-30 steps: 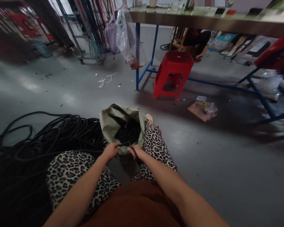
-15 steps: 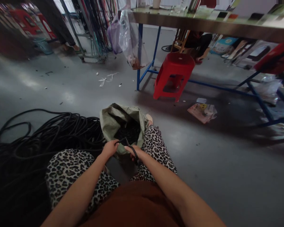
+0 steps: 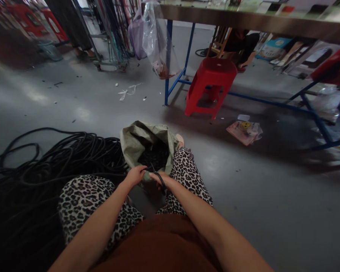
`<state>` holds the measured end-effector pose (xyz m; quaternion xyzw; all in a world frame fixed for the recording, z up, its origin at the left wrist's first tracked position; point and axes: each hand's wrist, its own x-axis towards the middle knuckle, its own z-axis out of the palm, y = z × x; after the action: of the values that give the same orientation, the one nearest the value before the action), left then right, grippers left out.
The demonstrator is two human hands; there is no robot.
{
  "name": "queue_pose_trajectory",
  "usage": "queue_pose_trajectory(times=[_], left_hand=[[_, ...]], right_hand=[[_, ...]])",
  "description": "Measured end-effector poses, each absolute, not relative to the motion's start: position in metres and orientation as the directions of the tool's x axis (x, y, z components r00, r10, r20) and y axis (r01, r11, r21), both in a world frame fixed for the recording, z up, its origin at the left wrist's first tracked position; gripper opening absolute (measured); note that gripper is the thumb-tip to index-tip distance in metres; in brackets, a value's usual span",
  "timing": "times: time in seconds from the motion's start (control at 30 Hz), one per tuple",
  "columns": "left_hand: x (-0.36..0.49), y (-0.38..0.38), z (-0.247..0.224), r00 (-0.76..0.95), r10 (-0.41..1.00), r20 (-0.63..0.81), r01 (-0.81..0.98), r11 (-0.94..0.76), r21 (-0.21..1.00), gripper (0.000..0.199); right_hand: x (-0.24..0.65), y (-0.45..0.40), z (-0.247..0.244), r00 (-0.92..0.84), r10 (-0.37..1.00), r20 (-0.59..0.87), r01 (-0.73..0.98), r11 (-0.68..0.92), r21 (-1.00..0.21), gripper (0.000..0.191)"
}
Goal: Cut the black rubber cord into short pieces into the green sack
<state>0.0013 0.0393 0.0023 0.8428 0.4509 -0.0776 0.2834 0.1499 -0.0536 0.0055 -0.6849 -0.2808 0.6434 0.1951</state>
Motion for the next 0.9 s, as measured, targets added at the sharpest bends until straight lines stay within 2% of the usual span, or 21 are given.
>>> queue_pose_trajectory(times=[0.27, 0.63, 0.9], left_hand=[[0.000, 0.038, 0.002, 0.607, 0.680, -0.412, 0.787, -0.444, 0.428, 0.037], [0.004, 0.034, -0.005, 0.593, 0.684, -0.424, 0.795, -0.415, 0.442, 0.037], [0.001, 0.034, -0.005, 0.574, 0.701, -0.423, 0.807, -0.399, 0.435, 0.037]], right_hand=[[0.150, -0.055, 0.005, 0.010, 0.631, -0.776, 0.136, -0.769, -0.624, 0.043], [0.148, -0.053, 0.009, 0.123, 0.689, -0.714, 0.204, -0.722, -0.661, 0.026], [0.148, -0.055, -0.006, 0.161, 0.734, -0.660, 0.269, -0.676, -0.686, 0.027]])
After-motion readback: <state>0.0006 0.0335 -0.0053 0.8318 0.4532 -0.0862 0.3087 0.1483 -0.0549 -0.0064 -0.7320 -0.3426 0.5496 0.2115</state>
